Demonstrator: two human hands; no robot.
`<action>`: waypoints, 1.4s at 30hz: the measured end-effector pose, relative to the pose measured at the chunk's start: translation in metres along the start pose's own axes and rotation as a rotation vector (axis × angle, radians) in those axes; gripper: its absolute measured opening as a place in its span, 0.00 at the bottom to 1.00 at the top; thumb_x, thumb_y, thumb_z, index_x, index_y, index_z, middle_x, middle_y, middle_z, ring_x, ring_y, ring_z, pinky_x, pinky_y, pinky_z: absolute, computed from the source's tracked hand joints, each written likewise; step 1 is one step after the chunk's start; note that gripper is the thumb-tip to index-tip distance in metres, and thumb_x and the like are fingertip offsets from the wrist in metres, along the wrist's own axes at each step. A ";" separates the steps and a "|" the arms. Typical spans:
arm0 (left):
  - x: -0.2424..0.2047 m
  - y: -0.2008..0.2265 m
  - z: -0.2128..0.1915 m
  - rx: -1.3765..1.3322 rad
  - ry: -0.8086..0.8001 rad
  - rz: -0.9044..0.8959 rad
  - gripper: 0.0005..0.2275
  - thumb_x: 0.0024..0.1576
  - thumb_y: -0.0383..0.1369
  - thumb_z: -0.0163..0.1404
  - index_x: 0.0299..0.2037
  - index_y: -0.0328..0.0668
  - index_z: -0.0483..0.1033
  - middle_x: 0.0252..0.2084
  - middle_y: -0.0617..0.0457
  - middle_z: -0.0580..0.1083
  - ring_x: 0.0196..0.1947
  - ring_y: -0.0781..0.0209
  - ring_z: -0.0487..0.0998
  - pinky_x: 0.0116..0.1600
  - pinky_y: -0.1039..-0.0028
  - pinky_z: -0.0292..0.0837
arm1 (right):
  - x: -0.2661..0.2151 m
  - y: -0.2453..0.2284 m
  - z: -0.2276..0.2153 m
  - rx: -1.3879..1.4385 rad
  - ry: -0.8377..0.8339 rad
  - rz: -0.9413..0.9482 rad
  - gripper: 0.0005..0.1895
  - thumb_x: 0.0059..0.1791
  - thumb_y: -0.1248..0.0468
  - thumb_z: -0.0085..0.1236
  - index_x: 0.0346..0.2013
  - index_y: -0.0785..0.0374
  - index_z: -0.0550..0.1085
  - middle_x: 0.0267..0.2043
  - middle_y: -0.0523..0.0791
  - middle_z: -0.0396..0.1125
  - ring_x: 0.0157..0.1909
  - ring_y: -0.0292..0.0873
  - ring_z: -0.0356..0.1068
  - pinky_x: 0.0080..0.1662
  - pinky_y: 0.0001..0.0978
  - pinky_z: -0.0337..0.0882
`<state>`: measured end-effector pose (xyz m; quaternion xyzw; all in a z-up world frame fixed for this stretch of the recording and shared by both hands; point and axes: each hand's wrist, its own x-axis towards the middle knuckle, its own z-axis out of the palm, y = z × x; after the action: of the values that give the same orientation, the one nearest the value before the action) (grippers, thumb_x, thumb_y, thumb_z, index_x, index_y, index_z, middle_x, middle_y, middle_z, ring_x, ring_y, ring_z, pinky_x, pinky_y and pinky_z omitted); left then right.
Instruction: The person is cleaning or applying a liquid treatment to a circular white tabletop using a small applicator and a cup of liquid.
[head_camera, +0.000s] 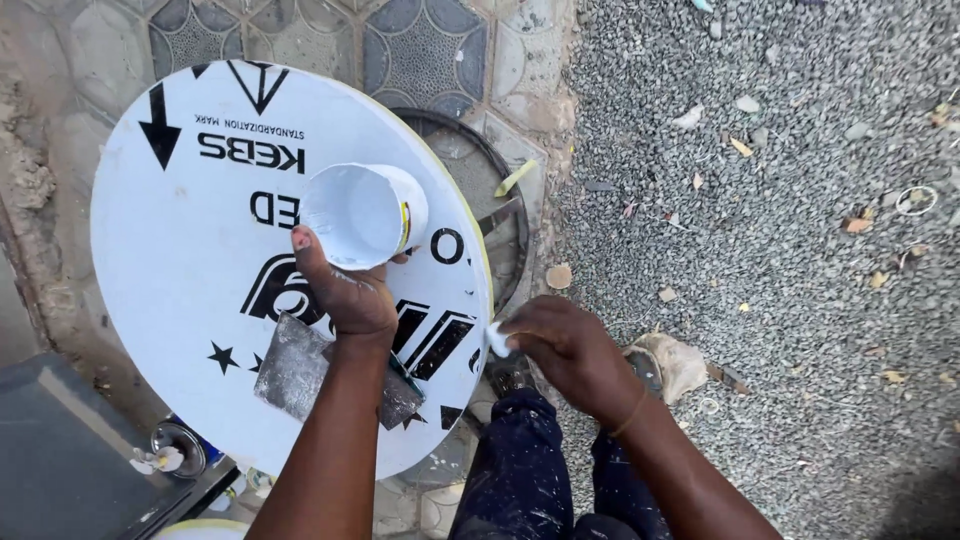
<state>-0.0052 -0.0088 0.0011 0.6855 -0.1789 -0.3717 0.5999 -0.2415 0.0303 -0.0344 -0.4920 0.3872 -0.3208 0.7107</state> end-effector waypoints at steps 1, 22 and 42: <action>0.000 -0.002 -0.001 -0.010 0.007 0.002 0.31 0.55 0.63 0.43 0.65 0.60 0.65 0.54 0.50 0.74 0.38 0.59 0.77 0.40 0.71 0.80 | -0.002 -0.006 -0.006 -0.009 -0.008 -0.002 0.06 0.50 0.69 0.59 0.39 0.61 0.81 0.39 0.55 0.76 0.46 0.65 0.76 0.48 0.60 0.74; -0.004 0.013 -0.008 0.252 -0.222 0.243 0.28 0.60 0.53 0.39 0.53 0.32 0.72 0.44 0.49 0.70 0.40 0.62 0.69 0.38 0.75 0.69 | 0.103 -0.172 -0.001 -0.879 -0.189 -0.521 0.08 0.49 0.73 0.65 0.44 0.70 0.80 0.39 0.51 0.72 0.32 0.42 0.68 0.33 0.28 0.73; -0.009 0.021 -0.002 0.205 -0.215 0.225 0.25 0.57 0.50 0.45 0.48 0.31 0.74 0.36 0.50 0.75 0.34 0.66 0.72 0.42 0.76 0.69 | 0.133 -0.130 0.041 -1.451 -0.271 -0.670 0.04 0.47 0.58 0.66 0.36 0.48 0.85 0.42 0.41 0.66 0.48 0.46 0.55 0.55 0.36 0.61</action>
<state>-0.0055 -0.0061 0.0235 0.6750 -0.3544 -0.3531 0.5423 -0.1501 -0.1027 0.0662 -0.9549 0.2413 -0.1232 0.1212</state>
